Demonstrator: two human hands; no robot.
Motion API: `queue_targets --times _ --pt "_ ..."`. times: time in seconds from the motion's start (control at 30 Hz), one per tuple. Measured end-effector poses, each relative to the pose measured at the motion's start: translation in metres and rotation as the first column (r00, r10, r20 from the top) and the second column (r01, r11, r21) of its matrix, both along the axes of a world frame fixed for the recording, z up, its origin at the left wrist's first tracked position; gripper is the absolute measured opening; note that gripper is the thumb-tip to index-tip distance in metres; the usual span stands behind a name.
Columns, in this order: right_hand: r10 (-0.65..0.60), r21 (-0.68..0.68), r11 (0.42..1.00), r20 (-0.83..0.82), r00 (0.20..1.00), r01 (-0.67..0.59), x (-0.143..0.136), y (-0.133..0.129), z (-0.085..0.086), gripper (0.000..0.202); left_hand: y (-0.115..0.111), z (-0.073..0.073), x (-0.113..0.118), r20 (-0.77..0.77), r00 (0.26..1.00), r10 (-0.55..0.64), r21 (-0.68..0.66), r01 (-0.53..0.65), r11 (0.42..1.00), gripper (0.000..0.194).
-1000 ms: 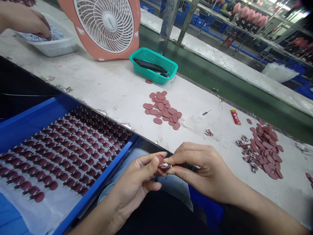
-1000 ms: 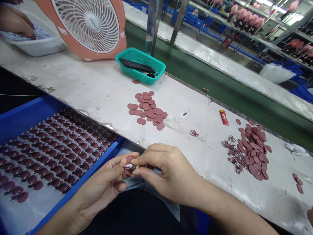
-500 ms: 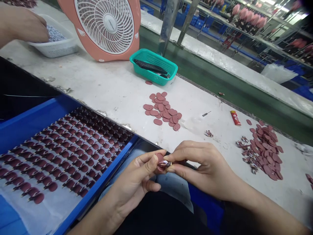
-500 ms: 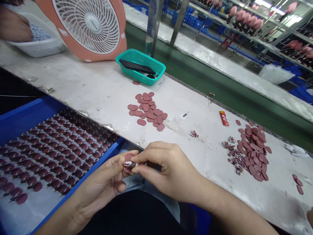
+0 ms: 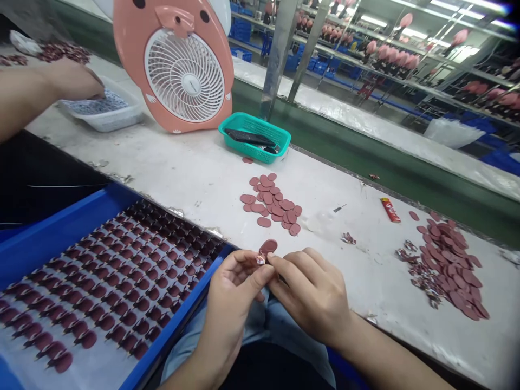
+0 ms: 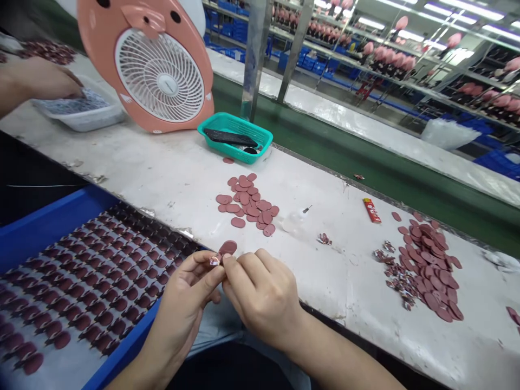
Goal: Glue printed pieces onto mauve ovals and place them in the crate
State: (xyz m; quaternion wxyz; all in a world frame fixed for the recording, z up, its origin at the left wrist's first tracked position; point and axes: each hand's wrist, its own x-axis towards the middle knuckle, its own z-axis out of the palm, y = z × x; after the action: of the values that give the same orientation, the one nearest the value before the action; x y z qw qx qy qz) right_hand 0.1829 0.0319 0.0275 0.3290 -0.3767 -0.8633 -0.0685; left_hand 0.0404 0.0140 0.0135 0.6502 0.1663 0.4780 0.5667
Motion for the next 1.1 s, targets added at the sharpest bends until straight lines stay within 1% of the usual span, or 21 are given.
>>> queue_targets --times 0.07,0.13,0.23,0.27,0.3,0.33,0.37,0.4,0.43,0.5,0.53,0.57,0.6,0.67,0.73,0.8,0.87,0.93,1.0,1.1 --pt "0.009 -0.015 1.000 -0.019 1.000 -0.010 -0.002 -0.001 -0.003 0.014 0.000 0.001 0.002 -0.019 0.999 0.043 0.011 -0.043 0.999 0.024" --pt "0.021 -0.039 0.999 -0.034 0.999 -0.023 -0.005 -0.003 -0.004 0.016 -0.002 0.002 0.002 -0.024 0.998 0.060 0.017 -0.060 0.998 0.019" --pt "0.063 -0.033 0.997 -0.043 0.997 -0.064 -0.010 -0.008 0.000 0.022 -0.007 0.000 -0.005 -0.051 0.996 0.074 0.025 -0.073 0.997 0.015" --pt "0.097 -0.025 0.995 -0.046 0.994 -0.098 -0.011 -0.011 0.003 0.025 -0.009 -0.003 -0.012 -0.099 0.991 0.086 0.026 -0.084 0.996 0.016" --pt "0.132 -0.020 0.991 -0.052 0.990 -0.134 -0.009 -0.015 0.005 0.027 -0.012 -0.007 -0.022 -0.203 0.974 0.103 0.030 -0.099 0.995 0.018" --pt "0.162 -0.021 0.986 -0.058 0.985 -0.163 -0.007 -0.019 0.008 0.028 -0.017 -0.013 -0.036 -0.349 0.929 0.123 0.035 -0.119 0.992 0.022" --pt "0.188 -0.026 0.981 -0.058 0.980 -0.190 -0.002 -0.022 0.009 0.027 -0.024 -0.020 -0.055 -0.502 0.855 0.134 0.037 -0.134 0.990 0.028" --pt "0.207 -0.029 0.977 -0.053 0.977 -0.209 0.003 -0.025 0.010 0.026 -0.032 -0.029 -0.076 -0.696 0.705 0.136 0.038 -0.153 0.987 0.034" --pt "0.223 -0.027 0.974 -0.044 0.974 -0.225 0.009 -0.028 0.009 0.024 -0.043 -0.039 -0.101 -0.783 0.603 0.150 0.028 -0.206 0.978 0.040" --pt "0.234 -0.027 0.972 -0.040 0.971 -0.236 0.019 -0.030 0.005 0.022 -0.068 -0.060 -0.154 -0.885 0.450 0.120 -0.022 -0.297 0.955 0.045" --pt "0.235 -0.032 0.971 -0.051 0.971 -0.237 0.023 -0.030 0.003 0.021 -0.082 -0.070 -0.179 -0.930 0.359 0.073 -0.060 -0.346 0.936 0.043" --pt "0.229 -0.036 0.972 -0.070 0.971 -0.232 0.025 -0.030 0.000 0.020 -0.095 -0.079 -0.203 -0.958 0.287 0.000 -0.113 -0.377 0.919 0.042" --pt "0.220 -0.041 0.974 -0.088 0.972 -0.224 0.025 -0.029 -0.002 0.019 -0.107 -0.088 -0.223 -0.967 0.238 -0.094 -0.183 -0.386 0.904 0.040" --pt "0.227 -0.044 0.972 -0.091 0.970 -0.232 0.024 -0.027 -0.004 0.019 -0.126 -0.103 -0.253 -0.940 0.177 -0.291 -0.337 -0.361 0.870 0.035" --pt "0.250 -0.034 0.967 -0.067 0.966 -0.253 0.022 -0.026 -0.005 0.020 -0.136 -0.116 -0.269 -0.882 0.140 -0.450 -0.471 -0.306 0.827 0.029" --pt "0.249 -0.029 0.968 -0.050 0.967 -0.251 0.021 -0.026 -0.005 0.021 -0.139 -0.128 -0.276 -0.817 0.110 -0.567 -0.575 -0.248 0.780 0.025" --pt "0.236 -0.021 0.971 -0.041 0.971 -0.237 0.022 -0.027 -0.006 0.021 -0.137 -0.139 -0.277 -0.758 0.083 -0.647 -0.648 -0.205 0.733 0.025" --pt "0.229 -0.020 0.973 -0.031 0.973 -0.230 0.024 -0.028 -0.008 0.021 -0.133 -0.146 -0.277 -0.717 0.060 -0.695 -0.692 -0.184 0.698 0.028" --pt "0.217 -0.027 0.976 -0.018 0.976 -0.218 0.027 -0.029 -0.010 0.021 -0.131 -0.151 -0.278 -0.692 0.039 -0.721 -0.716 -0.171 0.677 0.032" --pt "0.190 -0.030 0.981 -0.011 0.982 -0.190 0.030 -0.029 -0.012 0.025 -0.129 -0.155 -0.279 -0.673 0.013 -0.739 -0.732 -0.151 0.664 0.033"
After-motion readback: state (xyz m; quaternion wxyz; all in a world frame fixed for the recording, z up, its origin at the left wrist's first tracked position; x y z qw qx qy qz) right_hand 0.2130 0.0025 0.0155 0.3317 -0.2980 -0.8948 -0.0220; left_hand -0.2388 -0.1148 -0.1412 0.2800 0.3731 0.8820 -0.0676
